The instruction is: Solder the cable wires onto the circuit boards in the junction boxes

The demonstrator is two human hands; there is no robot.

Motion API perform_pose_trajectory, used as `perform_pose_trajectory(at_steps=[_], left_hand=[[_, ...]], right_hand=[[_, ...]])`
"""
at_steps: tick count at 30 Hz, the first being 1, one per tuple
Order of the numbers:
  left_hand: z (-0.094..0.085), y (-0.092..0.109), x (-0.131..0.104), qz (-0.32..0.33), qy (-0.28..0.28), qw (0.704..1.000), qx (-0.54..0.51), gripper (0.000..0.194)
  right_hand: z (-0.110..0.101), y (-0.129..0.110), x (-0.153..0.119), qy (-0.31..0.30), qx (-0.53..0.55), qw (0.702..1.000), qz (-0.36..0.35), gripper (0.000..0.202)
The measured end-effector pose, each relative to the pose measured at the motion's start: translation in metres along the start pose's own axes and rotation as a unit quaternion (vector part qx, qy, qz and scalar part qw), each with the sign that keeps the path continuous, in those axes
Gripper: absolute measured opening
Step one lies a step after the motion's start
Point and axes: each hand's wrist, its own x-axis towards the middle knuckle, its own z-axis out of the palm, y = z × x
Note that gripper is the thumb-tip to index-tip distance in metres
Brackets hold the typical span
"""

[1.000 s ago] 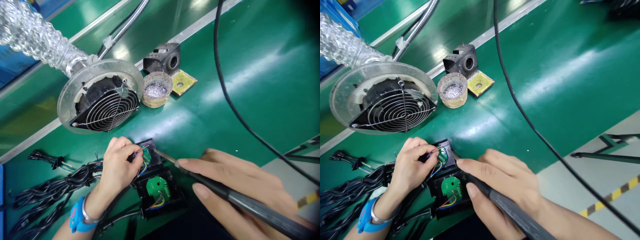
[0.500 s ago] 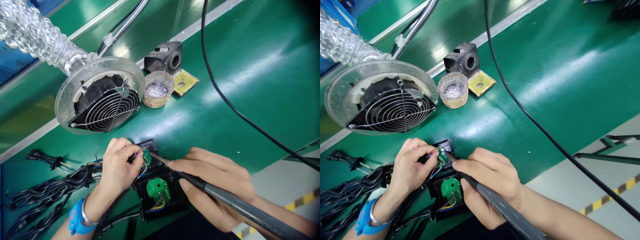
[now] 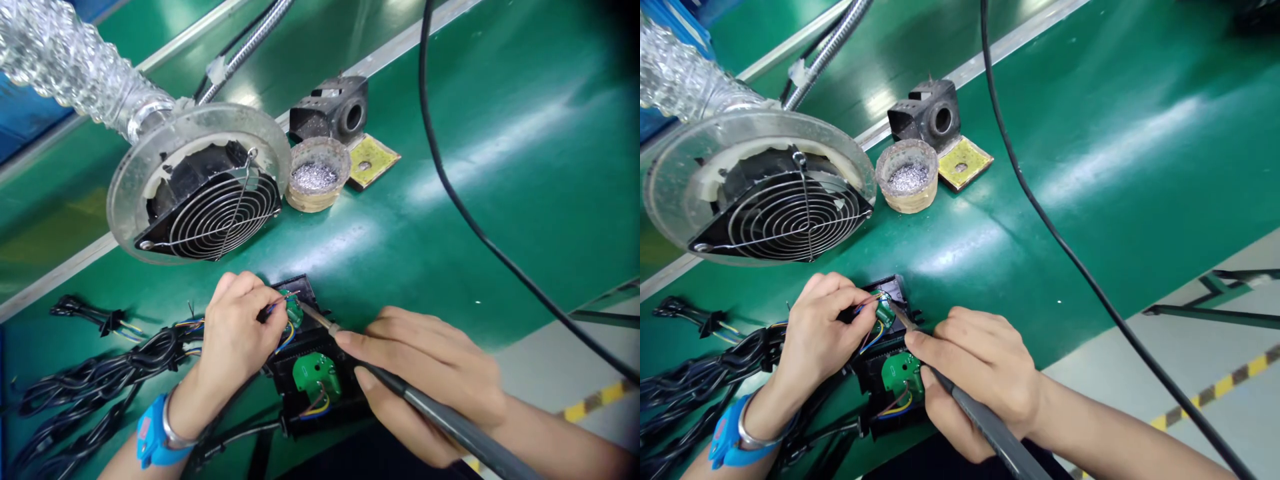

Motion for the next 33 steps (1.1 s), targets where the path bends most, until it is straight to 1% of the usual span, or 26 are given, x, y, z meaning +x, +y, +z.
perform_pose_trajectory(at_steps=[2, 5, 8, 10, 13, 15, 16, 19, 21, 27, 30, 33], left_hand=[[0.0, 0.0, 0.0, 0.002, -0.001, 1.0, 0.003, 0.014], [-0.001, 0.0, 0.0, 0.006, 0.0, 1.0, 0.004, 0.013], [-0.001, 0.0, 0.001, 0.009, -0.002, 1.0, 0.004, 0.013], [-0.001, 0.0, 0.0, 0.007, -0.004, 1.0, 0.005, 0.013], [-0.002, -0.001, 0.0, 0.007, -0.003, 1.0, 0.005, 0.014], [-0.003, 0.0, -0.001, 0.014, -0.001, 1.0, -0.002, 0.011], [-0.004, 0.0, -0.001, 0.018, -0.002, 1.0, -0.01, 0.009], [-0.009, -0.002, -0.002, 0.04, -0.015, 0.999, -0.034, 0.013], [-0.011, -0.004, -0.002, 0.063, -0.027, 0.997, -0.031, 0.012], [-0.013, -0.006, -0.001, 0.113, -0.073, 0.99, 0.051, 0.013], [-0.011, -0.004, -0.001, 0.114, -0.071, 0.988, 0.076, 0.014], [-0.01, -0.003, -0.002, 0.109, -0.062, 0.99, 0.059, 0.013]], right_hand=[[-0.002, -0.001, -0.002, 0.007, -0.001, 1.0, 0.006, 0.031], [-0.01, -0.005, -0.005, 0.022, -0.002, 0.999, 0.032, 0.031], [-0.015, -0.006, -0.005, 0.024, -0.011, 0.998, 0.054, 0.031], [-0.014, -0.005, -0.003, 0.042, -0.008, 0.998, 0.053, 0.032], [-0.006, -0.001, 0.001, 0.096, 0.015, 0.995, 0.035, 0.036], [-0.002, 0.001, 0.003, 0.107, 0.021, 0.994, 0.031, 0.038], [-0.002, 0.001, 0.003, 0.103, 0.019, 0.994, 0.039, 0.038], [-0.005, -0.002, 0.005, 0.083, 0.017, 0.995, 0.06, 0.038], [-0.009, -0.005, 0.006, 0.072, 0.021, 0.994, 0.075, 0.036], [-0.015, -0.011, 0.002, 0.038, 0.03, 0.996, 0.077, 0.03], [-0.014, -0.013, 0.0, 0.034, 0.012, 0.996, 0.077, 0.029], [-0.011, -0.014, -0.001, 0.034, 0.012, 0.996, 0.08, 0.028]])
